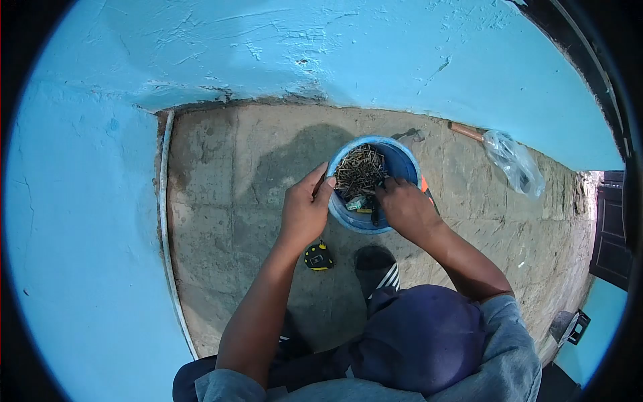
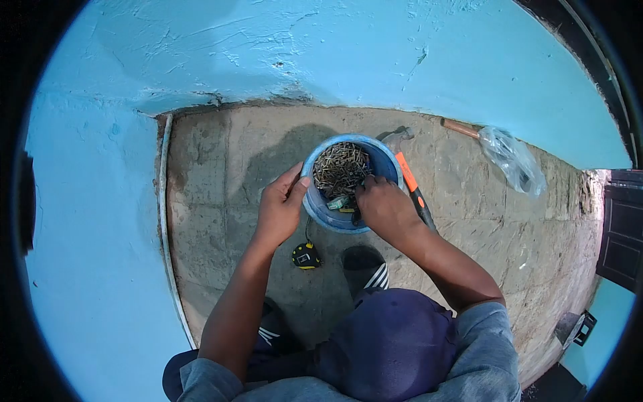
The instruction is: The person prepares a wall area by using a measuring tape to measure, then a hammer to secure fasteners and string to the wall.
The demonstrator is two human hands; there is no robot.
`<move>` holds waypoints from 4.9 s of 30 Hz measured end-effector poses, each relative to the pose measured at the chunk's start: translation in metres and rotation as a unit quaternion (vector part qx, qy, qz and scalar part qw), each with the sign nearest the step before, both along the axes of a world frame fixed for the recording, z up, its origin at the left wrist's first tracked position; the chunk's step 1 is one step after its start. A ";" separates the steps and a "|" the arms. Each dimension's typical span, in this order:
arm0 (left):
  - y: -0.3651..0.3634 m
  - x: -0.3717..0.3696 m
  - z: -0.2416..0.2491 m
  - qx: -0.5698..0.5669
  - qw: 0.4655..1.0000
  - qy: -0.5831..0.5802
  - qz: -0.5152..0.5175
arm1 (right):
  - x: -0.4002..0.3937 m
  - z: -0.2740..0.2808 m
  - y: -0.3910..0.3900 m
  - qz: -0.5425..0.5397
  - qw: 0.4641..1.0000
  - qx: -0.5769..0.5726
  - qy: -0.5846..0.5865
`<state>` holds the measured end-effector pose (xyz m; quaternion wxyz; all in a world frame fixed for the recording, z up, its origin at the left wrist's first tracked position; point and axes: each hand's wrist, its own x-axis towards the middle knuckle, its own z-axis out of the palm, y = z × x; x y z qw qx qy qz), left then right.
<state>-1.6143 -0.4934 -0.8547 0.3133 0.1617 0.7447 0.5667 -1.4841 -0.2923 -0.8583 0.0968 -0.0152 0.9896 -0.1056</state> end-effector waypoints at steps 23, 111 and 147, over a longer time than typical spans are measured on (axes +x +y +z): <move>0.003 0.012 -0.006 0.016 0.997 0.068 0.022 | 0.003 0.001 0.005 -0.022 1.000 -0.022 0.000; -0.039 -0.203 -0.098 0.293 0.690 -0.327 0.576 | 0.090 0.045 0.114 -0.343 0.932 -0.116 0.031; -0.136 -0.358 -0.170 0.325 0.642 -0.287 0.632 | -0.142 0.203 -0.215 -0.096 0.923 0.114 -0.355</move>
